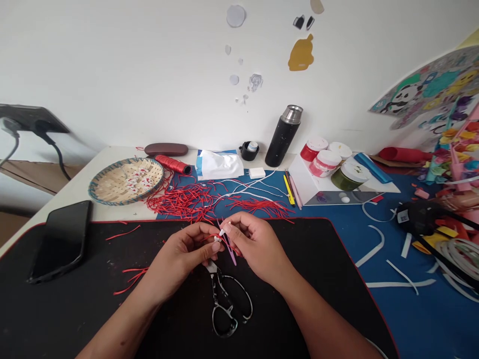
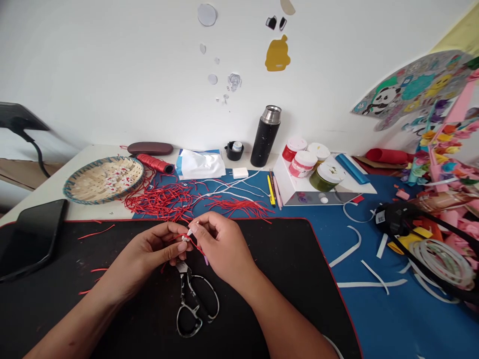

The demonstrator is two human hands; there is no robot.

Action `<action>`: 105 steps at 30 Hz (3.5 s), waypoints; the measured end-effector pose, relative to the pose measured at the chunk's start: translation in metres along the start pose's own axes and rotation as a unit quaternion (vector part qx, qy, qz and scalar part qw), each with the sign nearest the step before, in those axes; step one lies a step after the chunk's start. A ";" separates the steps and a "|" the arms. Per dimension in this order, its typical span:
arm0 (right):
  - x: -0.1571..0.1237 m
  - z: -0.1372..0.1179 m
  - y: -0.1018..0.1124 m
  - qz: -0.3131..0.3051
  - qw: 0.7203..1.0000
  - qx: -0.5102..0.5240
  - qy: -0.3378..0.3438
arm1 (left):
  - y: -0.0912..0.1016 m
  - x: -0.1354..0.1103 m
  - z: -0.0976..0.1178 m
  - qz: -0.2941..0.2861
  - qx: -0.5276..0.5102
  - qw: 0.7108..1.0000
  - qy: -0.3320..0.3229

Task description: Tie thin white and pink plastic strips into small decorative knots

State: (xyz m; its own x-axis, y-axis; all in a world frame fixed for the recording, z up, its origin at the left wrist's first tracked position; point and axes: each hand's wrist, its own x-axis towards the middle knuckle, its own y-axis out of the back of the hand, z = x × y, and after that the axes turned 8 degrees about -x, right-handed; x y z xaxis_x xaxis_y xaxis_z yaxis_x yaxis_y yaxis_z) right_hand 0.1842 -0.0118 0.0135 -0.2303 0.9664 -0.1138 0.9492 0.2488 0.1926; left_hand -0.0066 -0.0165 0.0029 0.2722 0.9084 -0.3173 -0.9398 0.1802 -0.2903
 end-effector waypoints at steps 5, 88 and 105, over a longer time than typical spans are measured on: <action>0.000 0.000 0.000 -0.003 1.000 -0.004 -0.001 | 0.000 -0.002 0.002 -0.020 0.031 0.999 -0.009; 0.000 0.010 0.002 0.038 0.981 -0.161 0.103 | 0.005 0.005 0.002 0.132 -0.025 0.987 -0.088; -0.001 0.012 0.004 0.052 0.917 -0.323 0.228 | 0.002 0.001 0.002 0.104 -0.012 0.992 -0.067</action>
State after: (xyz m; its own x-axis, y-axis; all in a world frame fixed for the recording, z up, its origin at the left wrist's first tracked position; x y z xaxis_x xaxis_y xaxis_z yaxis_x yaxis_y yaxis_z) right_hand 0.1907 -0.0126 0.0028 -0.3506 0.8766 0.3296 0.6808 -0.0031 0.7325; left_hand -0.0090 -0.0143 0.0036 0.0419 0.9673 -0.2503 -0.9671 -0.0236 -0.2534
